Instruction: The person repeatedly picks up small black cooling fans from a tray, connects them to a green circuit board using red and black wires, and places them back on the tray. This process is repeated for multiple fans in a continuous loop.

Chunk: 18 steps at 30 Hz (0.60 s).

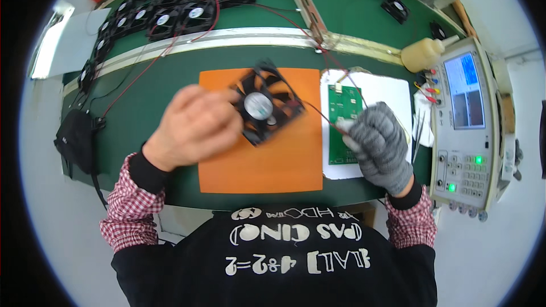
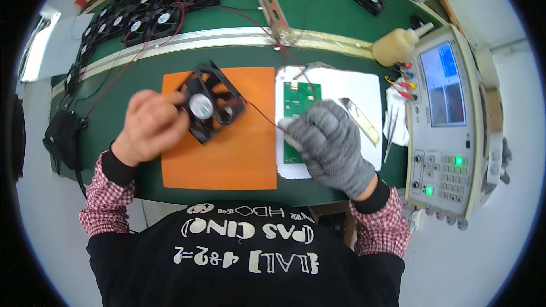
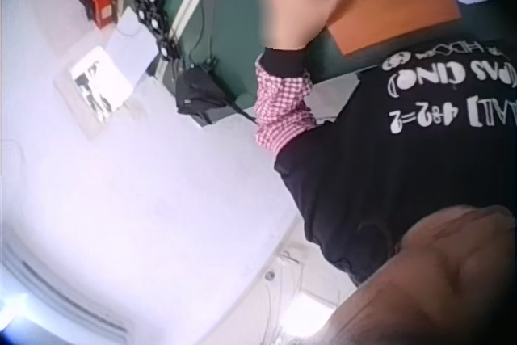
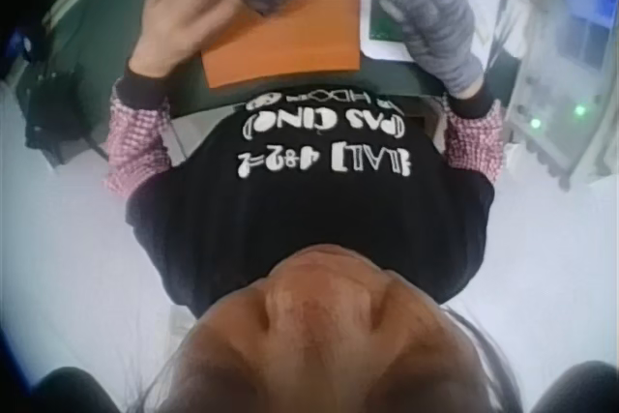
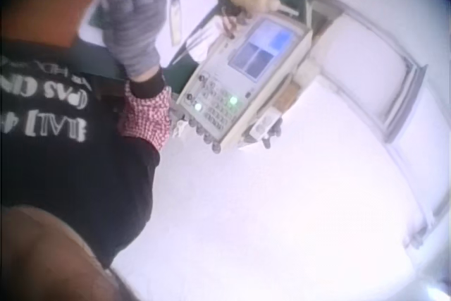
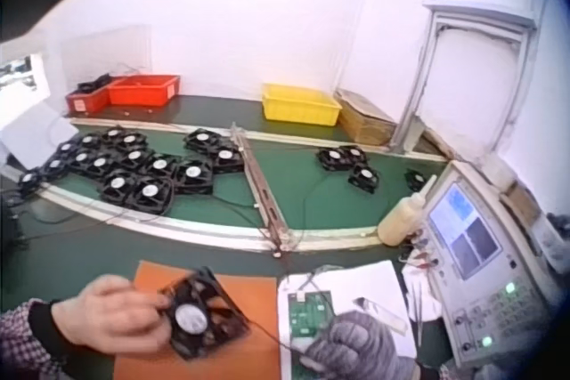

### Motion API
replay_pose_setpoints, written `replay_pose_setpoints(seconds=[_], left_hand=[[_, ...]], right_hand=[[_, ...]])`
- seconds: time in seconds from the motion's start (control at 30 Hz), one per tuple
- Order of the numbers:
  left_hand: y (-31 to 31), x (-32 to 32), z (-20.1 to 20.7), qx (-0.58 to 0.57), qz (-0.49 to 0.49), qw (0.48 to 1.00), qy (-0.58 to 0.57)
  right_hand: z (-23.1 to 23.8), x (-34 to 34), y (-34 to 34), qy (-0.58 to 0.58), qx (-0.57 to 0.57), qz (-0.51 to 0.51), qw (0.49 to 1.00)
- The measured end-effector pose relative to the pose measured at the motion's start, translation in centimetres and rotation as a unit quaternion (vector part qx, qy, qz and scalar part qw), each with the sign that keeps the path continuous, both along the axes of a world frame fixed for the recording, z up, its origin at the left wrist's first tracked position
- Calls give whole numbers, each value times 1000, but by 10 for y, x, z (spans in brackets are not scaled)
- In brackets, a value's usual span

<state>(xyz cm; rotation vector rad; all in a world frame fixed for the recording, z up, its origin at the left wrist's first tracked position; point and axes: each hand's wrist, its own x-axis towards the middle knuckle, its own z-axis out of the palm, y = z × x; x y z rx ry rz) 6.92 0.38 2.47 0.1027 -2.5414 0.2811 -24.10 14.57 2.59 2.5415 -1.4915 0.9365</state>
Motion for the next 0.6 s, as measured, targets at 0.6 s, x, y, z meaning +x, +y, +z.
replay_pose_setpoints(seconds=[0.6], left_hand=[[15, 150, 10, 327, 474, 803, -154]], right_hand=[[14, 30, 7, -27, 148, 150, 977]])
